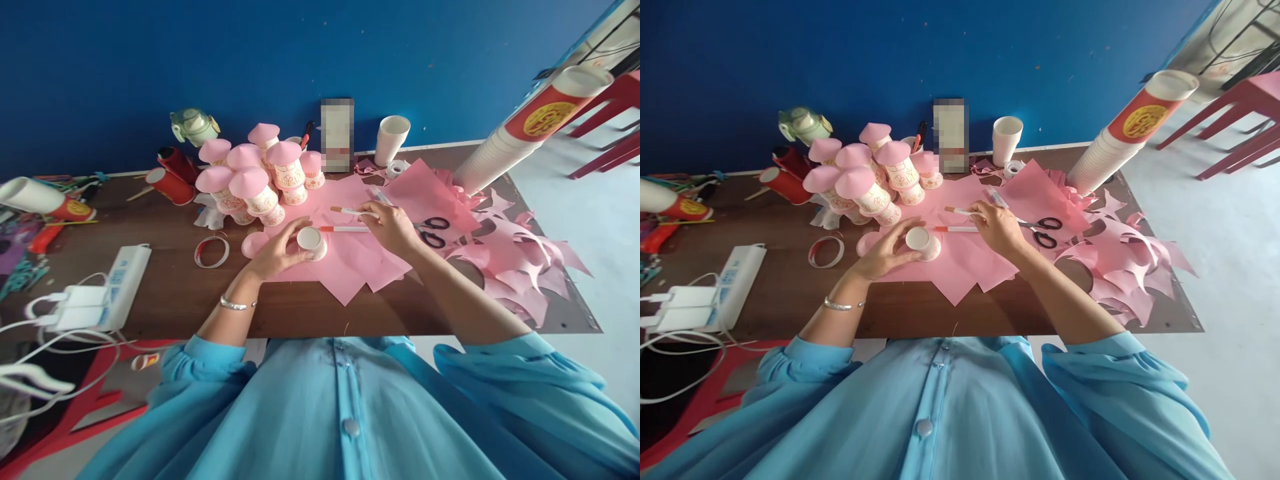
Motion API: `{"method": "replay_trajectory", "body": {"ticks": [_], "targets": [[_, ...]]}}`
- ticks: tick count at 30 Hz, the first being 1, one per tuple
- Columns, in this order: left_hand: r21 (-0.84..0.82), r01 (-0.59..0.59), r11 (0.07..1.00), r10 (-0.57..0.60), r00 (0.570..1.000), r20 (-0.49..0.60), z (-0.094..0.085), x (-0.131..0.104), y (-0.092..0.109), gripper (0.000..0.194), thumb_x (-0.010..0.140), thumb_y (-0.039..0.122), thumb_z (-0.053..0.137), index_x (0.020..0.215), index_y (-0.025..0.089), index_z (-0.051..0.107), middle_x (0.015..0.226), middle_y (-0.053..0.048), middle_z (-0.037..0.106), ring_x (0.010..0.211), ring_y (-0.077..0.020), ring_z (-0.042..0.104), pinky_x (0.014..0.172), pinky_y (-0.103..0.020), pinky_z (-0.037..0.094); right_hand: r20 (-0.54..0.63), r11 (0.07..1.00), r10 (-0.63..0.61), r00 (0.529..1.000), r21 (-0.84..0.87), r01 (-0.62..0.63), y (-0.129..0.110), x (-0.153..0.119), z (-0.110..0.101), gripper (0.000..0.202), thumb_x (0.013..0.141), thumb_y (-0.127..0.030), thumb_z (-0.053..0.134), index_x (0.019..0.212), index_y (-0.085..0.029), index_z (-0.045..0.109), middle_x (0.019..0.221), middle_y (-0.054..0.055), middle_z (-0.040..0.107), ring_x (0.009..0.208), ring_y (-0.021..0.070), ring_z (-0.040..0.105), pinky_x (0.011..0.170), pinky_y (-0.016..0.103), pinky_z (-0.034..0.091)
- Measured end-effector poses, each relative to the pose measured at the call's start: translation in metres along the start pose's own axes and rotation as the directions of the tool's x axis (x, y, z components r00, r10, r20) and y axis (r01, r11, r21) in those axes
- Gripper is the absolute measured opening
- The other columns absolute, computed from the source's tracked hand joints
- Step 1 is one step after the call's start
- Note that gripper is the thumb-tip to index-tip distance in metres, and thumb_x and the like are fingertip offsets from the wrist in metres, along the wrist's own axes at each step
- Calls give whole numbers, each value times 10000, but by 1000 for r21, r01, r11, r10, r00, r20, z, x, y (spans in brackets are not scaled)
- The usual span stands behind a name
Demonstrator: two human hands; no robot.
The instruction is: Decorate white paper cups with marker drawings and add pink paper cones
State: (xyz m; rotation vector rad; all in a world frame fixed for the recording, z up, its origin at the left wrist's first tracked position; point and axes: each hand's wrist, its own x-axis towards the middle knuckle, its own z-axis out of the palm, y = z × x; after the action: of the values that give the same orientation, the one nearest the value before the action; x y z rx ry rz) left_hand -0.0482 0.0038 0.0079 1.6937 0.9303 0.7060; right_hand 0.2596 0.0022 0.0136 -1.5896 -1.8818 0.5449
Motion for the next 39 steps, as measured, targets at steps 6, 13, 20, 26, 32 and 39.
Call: {"method": "replay_trajectory", "body": {"ticks": [6,13,20,26,32,39], "targets": [[-242,101,965,-130,985,-109,10,15,1,558,834,515,833,1289,212,721,1288,-108,760,1251,-349,676,1068,-527,577,21,977,-11,1000,-211,15,30,6,19,297,951,-194,540,1156,-233,751,1189,99,797,1062,293,725,874,406,587],[-480,54,876,-143,978,-151,20,38,16,472,776,514,878,1134,215,808,1126,-84,793,1134,-315,718,907,-414,623,-21,968,-116,993,-226,108,44,5,23,253,936,-185,540,1060,-229,756,1120,119,787,1094,303,675,915,415,585],[-533,-4,846,-138,964,-227,30,57,0,413,827,552,826,1056,212,783,1059,-100,782,1095,-325,739,846,-445,652,-74,966,-113,991,-242,93,50,6,24,219,971,-219,557,1011,-213,772,1075,123,775,1049,297,665,948,413,574],[-533,-21,846,-175,933,-314,36,59,-18,325,904,504,753,995,193,725,1068,-115,772,1229,-339,693,886,-452,644,-187,961,-97,978,-272,44,52,0,20,280,1038,-292,501,1037,-212,769,1083,134,745,1054,305,647,941,429,562],[-553,-14,833,-171,945,-281,37,53,-21,406,902,574,753,1031,190,730,1049,-150,773,1176,-355,698,840,-459,622,-345,925,-29,938,-365,-106,61,3,17,267,1001,-308,570,1184,-214,740,1179,149,682,1096,326,600,956,468,561],[-516,-28,856,-122,959,-255,38,51,-26,507,827,641,807,1115,226,761,999,-91,749,988,-267,719,780,-365,586,-303,886,30,953,-433,-165,72,6,16,226,972,-306,601,1104,-207,755,1101,137,685,1045,323,592,935,474,573]]}}
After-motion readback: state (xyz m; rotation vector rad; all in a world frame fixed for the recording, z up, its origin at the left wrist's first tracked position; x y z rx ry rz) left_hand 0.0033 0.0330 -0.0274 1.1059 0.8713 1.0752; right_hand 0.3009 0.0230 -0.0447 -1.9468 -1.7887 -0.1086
